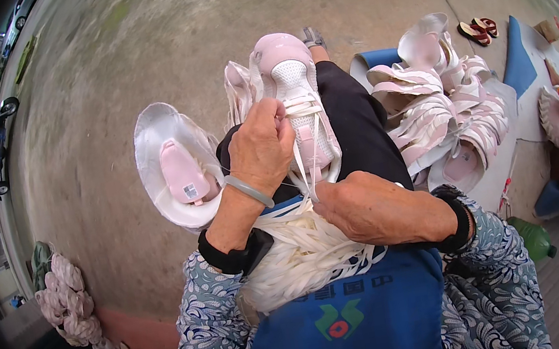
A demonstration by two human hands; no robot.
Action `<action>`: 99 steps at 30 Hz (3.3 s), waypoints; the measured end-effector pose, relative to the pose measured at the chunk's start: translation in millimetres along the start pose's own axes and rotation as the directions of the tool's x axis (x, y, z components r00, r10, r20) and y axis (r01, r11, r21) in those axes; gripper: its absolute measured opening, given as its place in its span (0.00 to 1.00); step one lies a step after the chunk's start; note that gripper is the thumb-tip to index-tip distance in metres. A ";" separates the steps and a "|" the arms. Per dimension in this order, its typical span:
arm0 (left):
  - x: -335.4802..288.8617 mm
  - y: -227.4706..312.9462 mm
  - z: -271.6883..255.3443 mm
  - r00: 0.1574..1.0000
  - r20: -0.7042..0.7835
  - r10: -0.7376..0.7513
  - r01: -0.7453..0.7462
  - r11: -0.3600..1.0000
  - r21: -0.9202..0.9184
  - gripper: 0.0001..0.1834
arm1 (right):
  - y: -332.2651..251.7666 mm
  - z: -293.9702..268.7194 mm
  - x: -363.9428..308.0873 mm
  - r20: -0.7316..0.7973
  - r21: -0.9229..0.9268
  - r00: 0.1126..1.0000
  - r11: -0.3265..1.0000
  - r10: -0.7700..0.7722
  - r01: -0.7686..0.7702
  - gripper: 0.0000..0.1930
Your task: Lacing a pink and white sneaker while sitting outside.
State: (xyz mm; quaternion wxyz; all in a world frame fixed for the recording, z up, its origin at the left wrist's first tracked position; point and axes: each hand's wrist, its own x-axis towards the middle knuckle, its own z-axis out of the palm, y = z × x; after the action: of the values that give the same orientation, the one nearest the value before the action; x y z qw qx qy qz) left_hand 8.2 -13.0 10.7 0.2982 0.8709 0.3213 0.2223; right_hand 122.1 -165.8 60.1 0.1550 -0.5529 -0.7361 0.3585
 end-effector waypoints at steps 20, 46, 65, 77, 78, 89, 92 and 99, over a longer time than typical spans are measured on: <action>-2.4 -10.2 -14.7 0.951 0.189 -0.244 0.286 0.929 -0.234 0.15 | -35.4 8.4 33.5 -0.126 0.182 0.988 0.977 -0.087 0.109 0.07; -86.4 55.7 -42.1 0.864 0.490 0.116 0.366 0.524 -0.769 0.15 | -1.9 -3.9 12.6 -0.299 0.355 0.926 0.928 0.229 -0.115 0.21; -178.5 -158.4 -172.8 0.831 -0.042 -0.555 -0.262 -0.323 -0.909 0.12 | 99.0 -72.9 -83.7 -0.492 0.755 0.581 -0.016 0.648 0.656 0.15; -158.2 -161.9 -238.4 0.800 -0.334 -0.499 -0.435 -0.098 -0.895 0.13 | 100.6 -99.4 -88.7 -0.742 0.665 0.304 0.711 0.597 0.229 0.17; -143.0 -143.5 -227.4 0.853 -0.285 -0.437 -0.292 0.053 -0.955 0.15 | 89.7 -88.0 -75.8 -0.703 0.609 0.479 0.793 0.526 0.024 0.17; -12.9 -10.8 -42.6 0.899 0.287 -0.331 0.396 0.895 -0.208 0.11 | 79.2 -15.0 4.0 -0.322 0.080 0.891 0.947 0.319 -0.310 0.12; -9.9 -9.2 -29.4 0.922 0.301 -0.242 0.278 0.957 -0.081 0.11 | 78.5 -13.3 0.2 -0.408 0.210 0.878 0.962 0.251 -0.177 0.12; -6.5 -13.6 -41.7 0.913 0.385 -0.136 0.176 0.982 -0.071 0.10 | 99.2 -19.1 -20.2 -0.396 0.136 0.893 0.976 0.211 -0.171 0.08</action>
State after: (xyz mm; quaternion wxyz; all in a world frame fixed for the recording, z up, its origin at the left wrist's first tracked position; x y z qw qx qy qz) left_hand -26.3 6.6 30.6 0.4165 0.8521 0.3142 0.0422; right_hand 210.6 -164.6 7.4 0.2961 -0.6769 -0.6112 0.2840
